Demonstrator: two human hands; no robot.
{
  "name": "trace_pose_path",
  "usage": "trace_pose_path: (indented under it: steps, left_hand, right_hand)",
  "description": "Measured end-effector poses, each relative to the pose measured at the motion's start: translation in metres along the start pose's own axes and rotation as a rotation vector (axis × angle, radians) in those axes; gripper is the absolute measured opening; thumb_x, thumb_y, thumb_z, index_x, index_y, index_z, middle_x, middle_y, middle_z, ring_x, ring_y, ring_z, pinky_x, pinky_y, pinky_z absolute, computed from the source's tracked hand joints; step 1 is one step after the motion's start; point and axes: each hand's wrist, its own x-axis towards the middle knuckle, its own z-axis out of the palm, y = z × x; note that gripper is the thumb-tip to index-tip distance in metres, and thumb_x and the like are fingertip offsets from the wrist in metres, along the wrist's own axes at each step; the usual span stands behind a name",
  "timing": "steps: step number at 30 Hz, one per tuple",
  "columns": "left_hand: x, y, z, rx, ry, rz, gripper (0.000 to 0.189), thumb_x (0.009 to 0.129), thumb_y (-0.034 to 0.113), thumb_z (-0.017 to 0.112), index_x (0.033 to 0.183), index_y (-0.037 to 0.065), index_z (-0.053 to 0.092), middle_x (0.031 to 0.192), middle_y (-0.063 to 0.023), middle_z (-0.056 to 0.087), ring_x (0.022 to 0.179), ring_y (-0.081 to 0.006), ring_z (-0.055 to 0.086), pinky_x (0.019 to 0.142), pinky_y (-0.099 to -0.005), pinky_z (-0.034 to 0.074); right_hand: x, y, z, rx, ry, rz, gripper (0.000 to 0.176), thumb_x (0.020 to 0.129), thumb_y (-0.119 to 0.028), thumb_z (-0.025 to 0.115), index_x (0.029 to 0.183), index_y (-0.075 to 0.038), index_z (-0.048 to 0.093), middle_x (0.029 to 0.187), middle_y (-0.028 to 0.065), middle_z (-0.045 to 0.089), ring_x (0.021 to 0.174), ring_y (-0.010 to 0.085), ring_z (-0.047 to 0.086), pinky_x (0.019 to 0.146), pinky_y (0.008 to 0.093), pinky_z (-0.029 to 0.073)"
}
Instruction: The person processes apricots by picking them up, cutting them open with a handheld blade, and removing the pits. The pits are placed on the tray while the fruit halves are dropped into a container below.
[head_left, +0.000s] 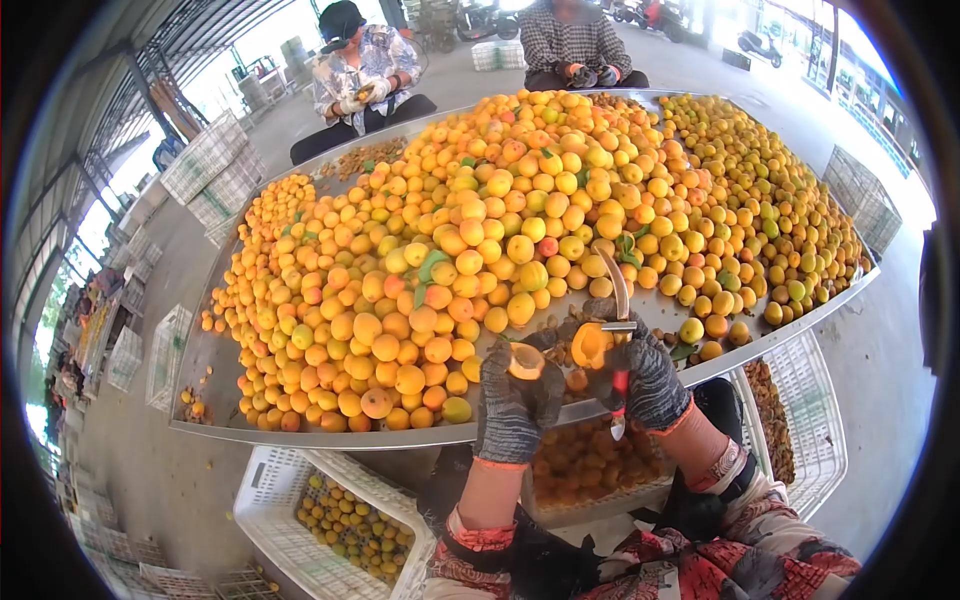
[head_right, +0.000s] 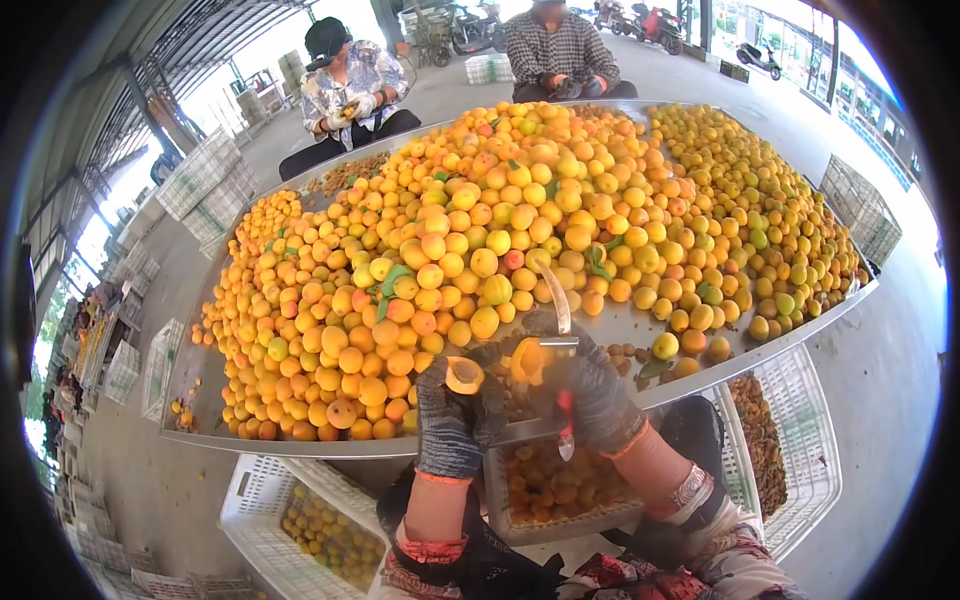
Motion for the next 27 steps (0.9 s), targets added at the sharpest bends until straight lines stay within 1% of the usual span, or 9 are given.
trace_pose_path:
  steps: [3,5,10,12,17,19,22,26,27]
  left_hand:
    - [0.005,-0.009,-0.006,-0.014,0.112,0.035,0.041,0.078,0.043,0.056,0.097,0.007,0.053,0.084,-0.0077,0.057,0.070,-0.0206,0.058,0.055,-0.0322,0.050]
    - [0.002,-0.008,-0.002,0.006,0.125,0.031,0.039,0.078,0.041,0.056,0.096,0.007,0.053,0.084,-0.0075,0.057,0.071,-0.0204,0.058,0.057,-0.0323,0.050]
    - [0.007,-0.014,-0.006,0.063,0.155,0.153,0.036,0.077,0.038,0.056,0.096,0.008,0.053,0.086,-0.0069,0.057,0.071,-0.0202,0.058,0.062,-0.0313,0.049]
    - [0.007,-0.010,-0.008,0.007,0.075,0.045,0.035,0.079,0.038,0.054,0.098,0.009,0.052,0.081,-0.0039,0.057,0.068,-0.0134,0.056,0.054,-0.0250,0.046]
    - [0.003,-0.003,-0.003,0.075,0.100,0.099,0.038,0.078,0.039,0.054,0.100,0.008,0.053,0.082,-0.0037,0.057,0.064,-0.0133,0.054,0.051,-0.0240,0.044]
    - [0.002,0.000,-0.001,0.087,0.086,0.119,0.039,0.077,0.039,0.054,0.102,0.008,0.053,0.082,-0.0036,0.057,0.063,-0.0133,0.054,0.051,-0.0239,0.044]
    - [-0.001,0.002,0.001,0.046,0.091,0.125,0.046,0.080,0.041,0.049,0.107,0.004,0.054,0.071,-0.0034,0.056,0.051,-0.0132,0.050,0.043,-0.0228,0.038]
    - [-0.006,0.000,0.002,0.293,0.023,0.126,0.038,0.080,0.026,0.059,0.111,0.006,0.050,0.085,-0.0034,0.056,0.070,-0.0122,0.055,0.058,-0.0236,0.046]
    - [-0.009,0.002,0.009,0.379,0.012,0.103,0.038,0.080,0.021,0.063,0.111,0.005,0.050,0.089,-0.0042,0.056,0.075,-0.0123,0.056,0.063,-0.0239,0.047]
  right_hand:
    - [-0.002,-0.005,-0.002,0.035,-0.001,-0.048,0.048,0.075,-0.013,0.062,0.118,-0.005,0.042,0.081,0.0053,0.057,0.063,0.0140,0.055,0.053,0.0244,0.047]
    - [-0.004,-0.007,-0.001,0.010,0.073,-0.028,0.047,0.069,-0.008,0.058,0.115,-0.003,0.047,0.085,0.0104,0.059,0.050,0.0182,0.055,0.041,0.0268,0.046]
    - [-0.005,-0.004,0.000,-0.080,0.077,0.065,0.045,0.069,-0.008,0.058,0.113,-0.004,0.048,0.085,0.0106,0.058,0.049,0.0186,0.054,0.041,0.0262,0.044]
    - [-0.001,-0.009,0.000,-0.151,0.084,0.117,0.042,0.069,-0.007,0.058,0.110,-0.004,0.049,0.083,0.0111,0.058,0.047,0.0188,0.052,0.039,0.0259,0.042]
    - [-0.003,-0.010,0.003,-0.081,0.040,0.124,0.042,0.069,-0.005,0.057,0.110,-0.003,0.049,0.082,0.0109,0.058,0.049,0.0190,0.054,0.040,0.0263,0.044]
    - [-0.011,-0.012,0.005,-0.199,-0.023,0.099,0.034,0.079,-0.016,0.058,0.110,-0.004,0.052,0.077,0.0003,0.057,0.053,0.0043,0.049,0.043,0.0177,0.041]
    - [-0.020,-0.001,-0.009,-0.355,-0.009,0.085,0.037,0.079,-0.016,0.059,0.112,-0.004,0.050,0.081,0.0014,0.058,0.056,0.0051,0.052,0.044,0.0184,0.041]
    - [-0.009,0.007,-0.020,-0.285,0.013,0.040,0.037,0.080,-0.017,0.059,0.113,-0.004,0.048,0.078,0.0025,0.057,0.054,0.0064,0.052,0.043,0.0185,0.040]
    - [-0.014,-0.014,0.009,-0.019,0.077,0.127,0.030,0.080,-0.017,0.059,0.106,-0.004,0.051,0.072,0.0024,0.057,0.051,0.0073,0.051,0.043,0.0188,0.040]
